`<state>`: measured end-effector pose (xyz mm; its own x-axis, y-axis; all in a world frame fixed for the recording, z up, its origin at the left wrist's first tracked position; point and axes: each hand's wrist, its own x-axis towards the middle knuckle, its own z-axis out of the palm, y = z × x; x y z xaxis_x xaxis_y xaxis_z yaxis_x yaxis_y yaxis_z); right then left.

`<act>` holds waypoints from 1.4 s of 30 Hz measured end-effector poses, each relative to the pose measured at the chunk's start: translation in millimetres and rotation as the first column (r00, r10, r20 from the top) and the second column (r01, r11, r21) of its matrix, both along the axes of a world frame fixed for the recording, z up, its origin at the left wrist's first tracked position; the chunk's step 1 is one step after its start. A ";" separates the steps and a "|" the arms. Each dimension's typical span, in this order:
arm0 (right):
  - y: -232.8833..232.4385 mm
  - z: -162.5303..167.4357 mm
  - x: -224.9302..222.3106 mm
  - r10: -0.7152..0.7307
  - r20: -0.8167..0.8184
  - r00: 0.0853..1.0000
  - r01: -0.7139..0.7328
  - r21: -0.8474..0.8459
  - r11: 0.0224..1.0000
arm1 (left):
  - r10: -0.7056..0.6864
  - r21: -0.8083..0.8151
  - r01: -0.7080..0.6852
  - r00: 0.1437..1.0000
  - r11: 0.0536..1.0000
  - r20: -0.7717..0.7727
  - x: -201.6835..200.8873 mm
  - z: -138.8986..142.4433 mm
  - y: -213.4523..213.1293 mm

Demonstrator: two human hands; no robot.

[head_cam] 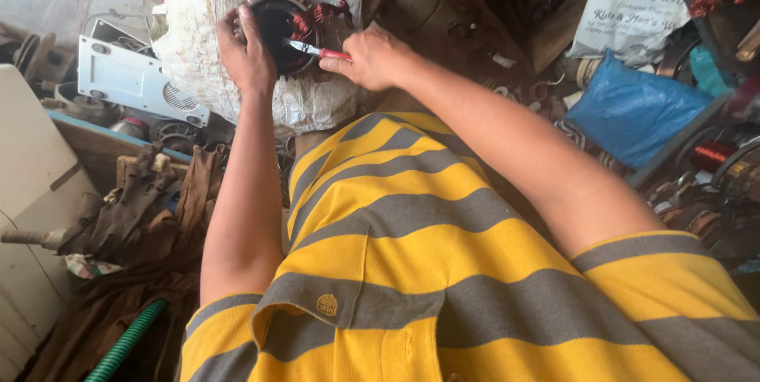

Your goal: The person uses pliers to cut and pull copper wires from a small electric motor stator. They repeatedly cut wire ends and pull out wire bundles, then inspect the stator and continue cutting remaining wires.

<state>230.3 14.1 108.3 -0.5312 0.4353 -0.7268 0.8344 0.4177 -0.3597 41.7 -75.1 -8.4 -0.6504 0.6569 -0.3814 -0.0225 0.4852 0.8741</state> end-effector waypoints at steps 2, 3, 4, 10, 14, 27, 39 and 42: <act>-9.5 2.6 -7.1 -0.102 0.023 0.994 0.101 0.041 0.994 | -0.020 0.005 0.020 0.999 1.000 -0.051 -6.0 2.1 2.0; -13.3 3.2 -11.4 -0.152 0.026 0.988 0.150 0.063 0.987 | -0.028 0.008 0.029 0.996 1.000 -0.082 -10.0 2.6 3.4; -15.8 3.5 -14.6 -0.160 0.068 0.985 0.155 0.069 0.985 | -0.018 -0.021 0.016 0.995 1.000 -0.102 -13.0 3.2 4.9; -12.1 -0.2 -23.8 -0.152 0.237 0.959 0.136 0.086 0.987 | 0.077 -0.200 -0.125 0.969 0.972 -0.235 -20.0 0.2 8.5; -5.1 -5.8 -22.9 -0.038 0.152 0.988 0.027 0.074 0.997 | 0.079 -0.367 -0.149 0.977 0.918 -0.199 -24.6 0.3 7.6; -8.0 -64.6 33.5 -0.082 -0.096 0.992 0.083 0.006 0.996 | 0.100 -0.300 -0.169 0.968 0.939 -0.232 -4.2 7.4 9.8; -0.8 -57.4 37.8 -0.121 -0.033 0.992 0.121 -0.007 0.993 | 0.065 -0.217 -0.091 0.990 0.972 -0.124 3.2 19.7 11.0; 4.1 -49.1 36.0 -0.132 0.020 0.991 0.132 0.016 0.991 | -0.006 -0.467 -0.021 0.998 0.884 -0.057 -10.2 19.5 33.1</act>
